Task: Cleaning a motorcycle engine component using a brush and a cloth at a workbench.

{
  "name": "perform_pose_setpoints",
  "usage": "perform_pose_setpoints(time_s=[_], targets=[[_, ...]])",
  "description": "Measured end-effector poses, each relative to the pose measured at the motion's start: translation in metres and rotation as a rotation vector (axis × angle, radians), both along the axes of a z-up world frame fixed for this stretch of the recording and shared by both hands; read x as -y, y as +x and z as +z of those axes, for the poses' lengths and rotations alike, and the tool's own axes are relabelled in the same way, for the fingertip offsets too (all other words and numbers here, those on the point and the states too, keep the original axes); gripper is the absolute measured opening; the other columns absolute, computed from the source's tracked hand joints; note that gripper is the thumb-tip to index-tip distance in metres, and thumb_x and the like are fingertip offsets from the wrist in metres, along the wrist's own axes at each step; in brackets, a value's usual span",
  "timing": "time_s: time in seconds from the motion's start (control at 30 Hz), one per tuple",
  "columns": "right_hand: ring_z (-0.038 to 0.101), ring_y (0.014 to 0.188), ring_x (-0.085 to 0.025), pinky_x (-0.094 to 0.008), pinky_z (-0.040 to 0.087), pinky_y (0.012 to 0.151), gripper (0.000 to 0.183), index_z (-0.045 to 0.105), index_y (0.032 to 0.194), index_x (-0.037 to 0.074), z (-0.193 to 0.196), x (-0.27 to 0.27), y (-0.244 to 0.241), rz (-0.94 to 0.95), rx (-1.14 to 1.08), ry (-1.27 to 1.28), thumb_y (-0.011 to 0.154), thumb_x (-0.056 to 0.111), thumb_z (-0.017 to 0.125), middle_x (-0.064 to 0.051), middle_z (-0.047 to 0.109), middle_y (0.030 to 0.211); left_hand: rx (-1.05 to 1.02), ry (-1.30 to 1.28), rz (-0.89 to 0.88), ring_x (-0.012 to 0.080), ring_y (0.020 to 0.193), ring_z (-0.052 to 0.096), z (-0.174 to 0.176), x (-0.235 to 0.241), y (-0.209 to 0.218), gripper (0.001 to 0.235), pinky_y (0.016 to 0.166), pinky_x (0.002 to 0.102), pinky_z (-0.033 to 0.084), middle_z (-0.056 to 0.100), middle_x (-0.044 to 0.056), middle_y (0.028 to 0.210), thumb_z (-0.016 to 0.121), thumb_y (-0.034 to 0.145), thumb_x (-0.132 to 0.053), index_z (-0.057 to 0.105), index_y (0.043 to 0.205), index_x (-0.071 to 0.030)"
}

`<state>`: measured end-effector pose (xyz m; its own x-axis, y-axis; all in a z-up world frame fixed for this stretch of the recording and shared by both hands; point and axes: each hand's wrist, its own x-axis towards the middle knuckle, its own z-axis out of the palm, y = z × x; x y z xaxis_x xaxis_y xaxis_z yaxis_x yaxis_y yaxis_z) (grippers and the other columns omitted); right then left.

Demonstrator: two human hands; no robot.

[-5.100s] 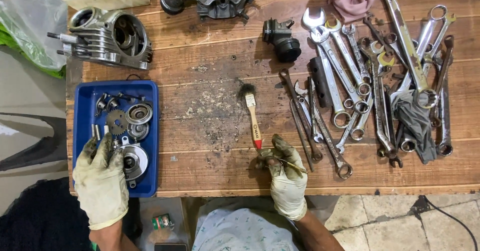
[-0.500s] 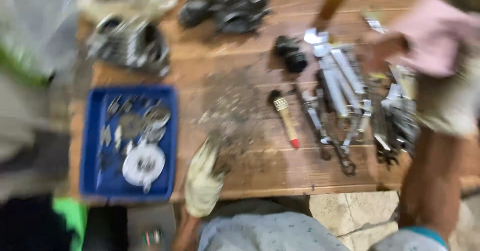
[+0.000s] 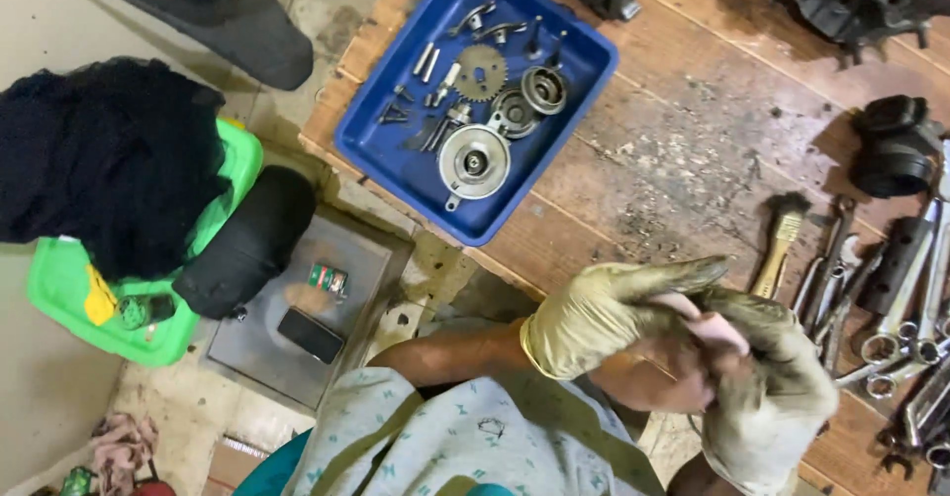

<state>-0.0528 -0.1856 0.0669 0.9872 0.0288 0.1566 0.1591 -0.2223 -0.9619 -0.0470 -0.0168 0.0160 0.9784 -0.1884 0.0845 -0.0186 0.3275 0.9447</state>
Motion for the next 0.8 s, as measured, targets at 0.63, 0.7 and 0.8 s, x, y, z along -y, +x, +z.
perform_pose_setpoints(time_s=[0.63, 0.7, 0.8], targets=[[0.072, 0.1, -0.016, -0.025, 0.062, 0.09, 0.021, 0.065, 0.121, 0.007, -0.085, -0.034, 0.035, -0.314, 0.015, 0.071, 0.103, -0.004, 0.069, -0.007, 0.073, 0.113, 0.26, 0.756, 0.237, 0.025, 0.106, 0.067, 0.047, -0.122, -0.026, 0.053, 0.097, 0.044, 0.06, 0.07, 0.009, 0.12, 0.066, 0.099, -0.007, 0.048, 0.149, -0.014], [0.072, 0.107, -0.024, -0.032, 0.062, 0.093, 0.026, 0.064, 0.127, 0.001, -0.079, -0.041, 0.037, -0.256, -0.097, -0.062, 0.102, -0.005, 0.064, -0.014, 0.07, 0.121, 0.28, 1.142, 0.619, 0.0228, 0.103, 0.061, 0.04, -0.141, -0.025, 0.04, 0.101, 0.042, 0.049, 0.059, 0.006, 0.105, 0.062, 0.099, -0.014, 0.058, 0.136, -0.001], [0.07, 0.101, -0.013, -0.023, 0.06, 0.092, 0.028, 0.068, 0.126, 0.003, -0.089, -0.05, 0.033, -0.21, -0.273, 0.117, 0.098, 0.004, 0.071, -0.008, 0.073, 0.114, 0.149, 1.595, 0.711, 0.0225, 0.109, 0.055, 0.014, -0.171, -0.013, 0.085, 0.104, 0.039, 0.038, 0.061, 0.014, 0.142, 0.044, 0.103, -0.06, 0.02, 0.162, -0.004]])
